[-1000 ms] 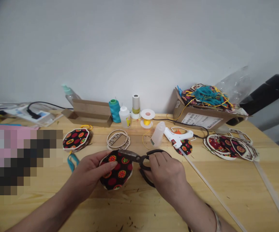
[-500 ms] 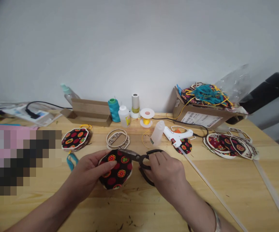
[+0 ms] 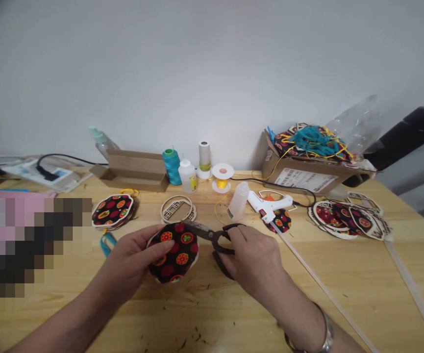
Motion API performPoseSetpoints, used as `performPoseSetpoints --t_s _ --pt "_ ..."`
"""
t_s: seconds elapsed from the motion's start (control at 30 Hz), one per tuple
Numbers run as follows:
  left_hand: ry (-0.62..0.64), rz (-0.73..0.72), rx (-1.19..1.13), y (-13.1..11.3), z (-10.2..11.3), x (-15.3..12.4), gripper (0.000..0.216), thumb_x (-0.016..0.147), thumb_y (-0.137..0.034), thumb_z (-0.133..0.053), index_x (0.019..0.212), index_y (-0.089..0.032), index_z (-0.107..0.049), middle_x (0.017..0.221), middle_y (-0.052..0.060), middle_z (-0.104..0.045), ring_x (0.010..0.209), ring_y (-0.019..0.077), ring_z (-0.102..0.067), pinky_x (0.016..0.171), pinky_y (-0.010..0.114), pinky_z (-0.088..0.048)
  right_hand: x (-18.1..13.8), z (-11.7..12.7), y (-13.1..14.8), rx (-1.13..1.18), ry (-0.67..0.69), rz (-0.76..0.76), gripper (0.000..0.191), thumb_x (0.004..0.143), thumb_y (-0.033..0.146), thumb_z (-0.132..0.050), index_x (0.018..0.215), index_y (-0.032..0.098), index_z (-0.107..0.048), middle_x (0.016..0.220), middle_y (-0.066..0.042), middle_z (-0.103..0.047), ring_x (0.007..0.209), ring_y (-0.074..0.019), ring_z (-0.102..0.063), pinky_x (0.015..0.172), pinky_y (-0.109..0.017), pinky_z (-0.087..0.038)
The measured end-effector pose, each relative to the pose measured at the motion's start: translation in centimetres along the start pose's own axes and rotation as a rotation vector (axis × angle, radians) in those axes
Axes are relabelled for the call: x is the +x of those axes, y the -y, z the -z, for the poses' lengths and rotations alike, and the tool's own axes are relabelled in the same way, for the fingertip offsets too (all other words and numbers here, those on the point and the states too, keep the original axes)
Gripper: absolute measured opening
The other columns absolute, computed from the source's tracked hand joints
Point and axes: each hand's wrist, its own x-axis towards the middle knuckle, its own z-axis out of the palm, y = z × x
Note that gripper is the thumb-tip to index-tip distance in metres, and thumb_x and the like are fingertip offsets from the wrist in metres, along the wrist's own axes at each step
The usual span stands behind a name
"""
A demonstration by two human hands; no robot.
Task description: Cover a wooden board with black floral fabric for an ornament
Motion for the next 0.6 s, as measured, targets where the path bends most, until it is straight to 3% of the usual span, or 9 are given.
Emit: performPoseSetpoints --t_s 0.3,0.47,0.6 --pt "-0.033 -0.022 -0.110 -0.41 -0.02 0.28 0.027 0.072 -0.024 -0.067 0.097 -0.014 -0.065 0.083 0.007 -0.073 0.074 0.0224 -0.067 0.067 0.034 -0.053 -0.07 0.12 0.36 0.012 0.059 -0.063 0.027 0.072 0.044 -0.058 0.077 0.017 -0.059 0.068 -0.003 -0.064 0.061 -0.0181 -0.061 0.051 -0.026 -0.035" --pt "-0.047 -0.018 -0.082 -0.36 -0.01 0.12 0.029 0.070 -0.026 -0.069 0.096 -0.015 -0.066 0.083 0.006 -0.074 0.073 0.0225 -0.068 0.065 0.032 -0.053 0.08 -0.08 0.20 -0.007 0.012 -0.047 0.026 0.074 0.043 -0.056 0.078 0.017 -0.060 0.069 -0.004 -0.064 0.063 -0.0178 -0.061 0.053 -0.026 -0.035" --pt "-0.062 -0.022 -0.089 -0.15 0.04 0.24 0.029 0.068 -0.027 -0.069 0.095 -0.015 -0.067 0.084 0.007 -0.074 0.075 0.0229 -0.068 0.069 0.033 -0.053 0.29 -0.10 0.04 0.080 0.073 -0.168 0.022 0.075 0.041 -0.055 0.070 0.019 -0.055 0.061 -0.001 -0.061 0.054 -0.0144 -0.056 0.048 -0.024 -0.033"
